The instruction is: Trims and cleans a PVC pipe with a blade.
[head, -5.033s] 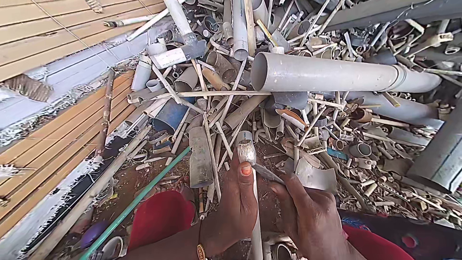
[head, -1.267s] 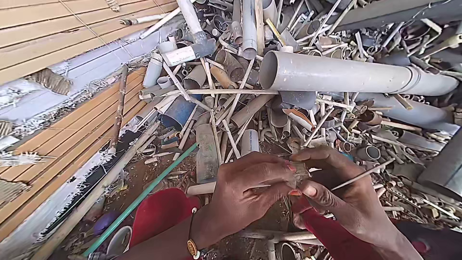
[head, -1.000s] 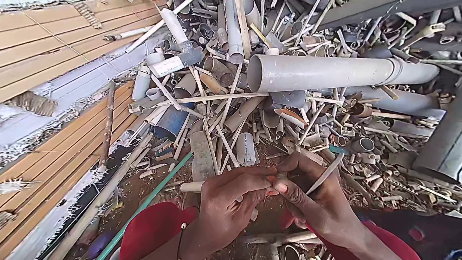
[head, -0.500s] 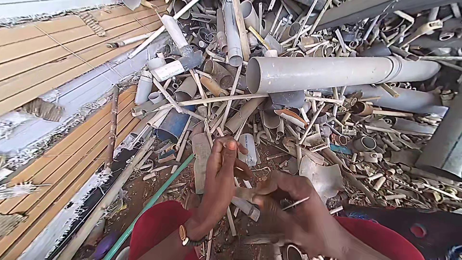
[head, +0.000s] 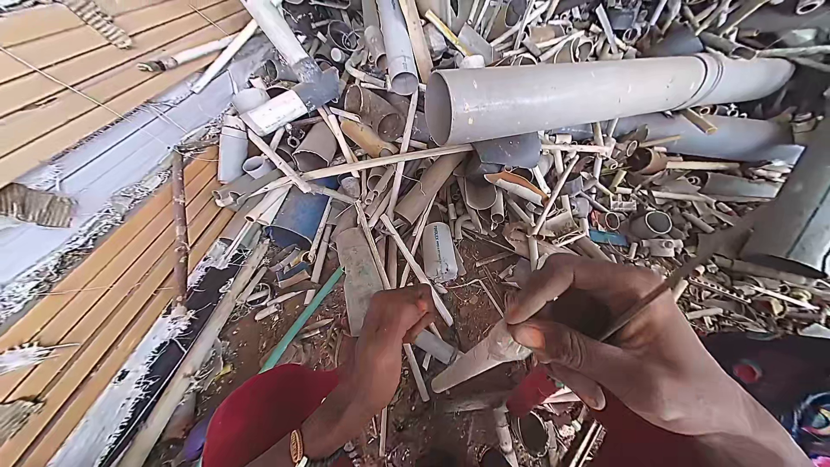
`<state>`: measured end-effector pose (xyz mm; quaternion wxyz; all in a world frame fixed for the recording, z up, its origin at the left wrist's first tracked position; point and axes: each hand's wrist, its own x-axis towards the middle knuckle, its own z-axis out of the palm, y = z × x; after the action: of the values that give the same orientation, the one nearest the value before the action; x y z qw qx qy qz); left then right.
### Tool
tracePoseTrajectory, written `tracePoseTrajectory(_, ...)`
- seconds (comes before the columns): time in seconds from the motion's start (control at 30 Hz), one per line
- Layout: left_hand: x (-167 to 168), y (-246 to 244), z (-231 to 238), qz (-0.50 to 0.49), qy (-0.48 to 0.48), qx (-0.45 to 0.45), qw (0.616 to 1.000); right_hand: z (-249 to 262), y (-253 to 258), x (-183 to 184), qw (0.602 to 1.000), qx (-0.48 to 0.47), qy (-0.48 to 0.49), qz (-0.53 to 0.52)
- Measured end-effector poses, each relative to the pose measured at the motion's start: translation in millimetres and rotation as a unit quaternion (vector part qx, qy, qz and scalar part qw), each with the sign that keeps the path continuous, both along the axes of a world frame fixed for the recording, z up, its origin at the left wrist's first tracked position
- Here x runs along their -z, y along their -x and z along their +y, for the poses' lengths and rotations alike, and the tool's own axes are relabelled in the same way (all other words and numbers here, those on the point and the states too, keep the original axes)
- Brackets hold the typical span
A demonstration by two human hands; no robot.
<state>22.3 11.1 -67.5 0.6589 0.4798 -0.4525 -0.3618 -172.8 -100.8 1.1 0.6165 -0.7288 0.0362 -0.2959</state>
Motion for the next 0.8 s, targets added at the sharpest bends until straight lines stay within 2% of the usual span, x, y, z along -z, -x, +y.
tracePoseTrajectory(0.1,3.4,-1.2,-3.7,-0.166,0.062,0.041,0.983,-4.7,5.4,-5.7,0.998,-0.028,-0.039,-0.033)
tracePoseTrajectory(0.2,-1.9,4.3,-4.5,-0.193,0.141,0.081,0.968,-5.0,6.0,-5.8,0.997,-0.029,-0.063,-0.045)
tracePoseTrajectory(0.27,-6.8,9.5,-4.6,-0.158,0.177,0.113,0.965,-5.1,5.1,-4.7,0.996,-0.023,-0.070,-0.046)
tracePoseTrajectory(0.37,-9.8,16.6,-2.9,-0.104,0.167,0.162,0.967,-4.4,2.7,-1.1,0.995,-0.003,-0.088,-0.036)
tracePoseTrajectory(0.5,-9.0,22.9,-2.5,-0.047,0.110,0.105,0.987,-0.9,-3.5,1.9,0.988,0.062,-0.138,-0.004)
tracePoseTrajectory(0.57,-11.0,18.1,-1.6,-0.006,0.082,0.081,0.993,0.9,-5.2,3.2,0.989,0.080,-0.123,0.028)
tracePoseTrajectory(0.63,-15.7,12.1,-0.6,0.036,0.061,0.068,0.995,6.4,-6.5,4.5,0.992,0.058,-0.091,0.064)
tracePoseTrajectory(0.73,-19.9,6.4,4.2,0.099,0.043,0.086,0.991,23.5,-9.9,8.5,0.985,-0.020,-0.122,0.117)
tracePoseTrajectory(0.8,-21.6,4.0,8.8,0.144,0.034,0.094,0.985,34.9,-11.9,11.0,0.980,-0.028,-0.120,0.159)
